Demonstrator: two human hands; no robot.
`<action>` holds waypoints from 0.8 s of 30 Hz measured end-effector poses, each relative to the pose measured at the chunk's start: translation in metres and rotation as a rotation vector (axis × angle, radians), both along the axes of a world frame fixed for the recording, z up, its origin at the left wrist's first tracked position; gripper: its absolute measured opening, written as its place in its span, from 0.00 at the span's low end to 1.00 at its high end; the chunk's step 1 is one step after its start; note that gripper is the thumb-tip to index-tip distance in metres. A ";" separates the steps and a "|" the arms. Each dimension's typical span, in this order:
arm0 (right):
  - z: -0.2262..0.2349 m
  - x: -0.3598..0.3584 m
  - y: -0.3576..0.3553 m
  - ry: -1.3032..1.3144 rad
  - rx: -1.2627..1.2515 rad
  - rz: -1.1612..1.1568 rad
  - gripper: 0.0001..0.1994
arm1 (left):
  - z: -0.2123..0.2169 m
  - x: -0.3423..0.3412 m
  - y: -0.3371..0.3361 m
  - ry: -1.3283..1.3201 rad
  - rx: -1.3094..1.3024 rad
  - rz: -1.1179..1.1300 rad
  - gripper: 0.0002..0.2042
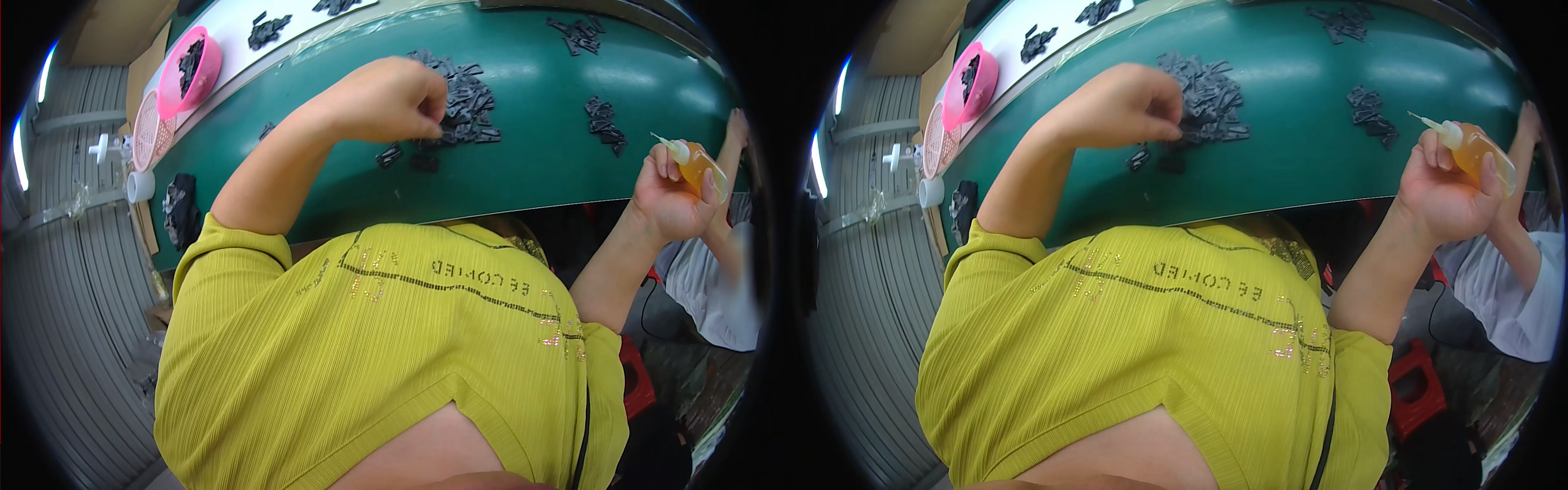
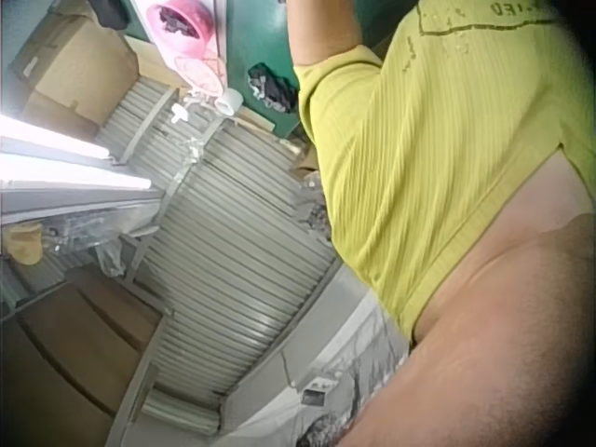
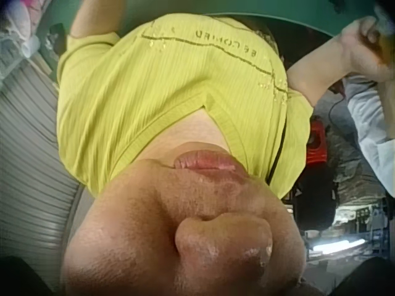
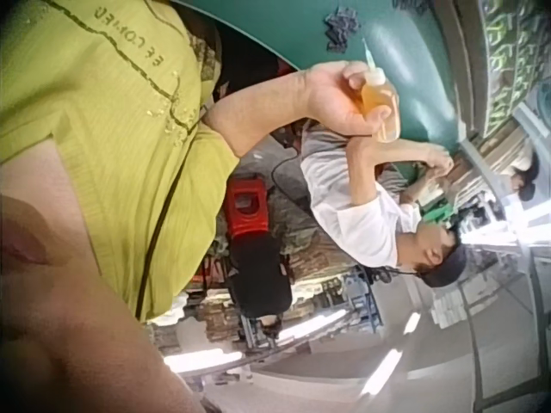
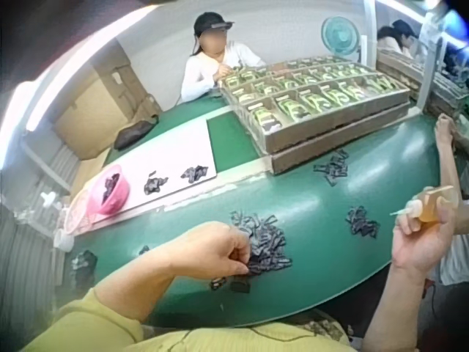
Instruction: Applying a liquid adhesive from a small bottle to small black plastic components on a workbench.
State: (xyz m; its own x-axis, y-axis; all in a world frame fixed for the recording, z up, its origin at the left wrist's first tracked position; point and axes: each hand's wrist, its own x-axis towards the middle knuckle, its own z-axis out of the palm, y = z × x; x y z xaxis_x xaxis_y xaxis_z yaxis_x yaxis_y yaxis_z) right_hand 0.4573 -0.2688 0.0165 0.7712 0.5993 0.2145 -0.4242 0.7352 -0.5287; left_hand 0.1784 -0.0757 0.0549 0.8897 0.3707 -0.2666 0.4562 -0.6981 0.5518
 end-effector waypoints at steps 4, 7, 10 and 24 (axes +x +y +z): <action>0.000 -0.014 0.013 0.006 -0.017 0.026 0.12 | -0.018 -0.034 -0.025 -0.027 0.013 0.019 0.11; 0.003 -0.028 0.024 -0.010 -0.031 0.060 0.11 | -0.034 -0.045 -0.036 -0.096 0.196 0.007 0.11; 0.006 -0.037 0.028 -0.043 -0.038 0.074 0.11 | -0.035 -0.044 -0.038 -0.123 0.092 0.080 0.08; -0.012 -0.073 0.058 0.015 -0.236 0.153 0.14 | -0.036 0.050 0.007 -0.625 -0.948 0.516 0.11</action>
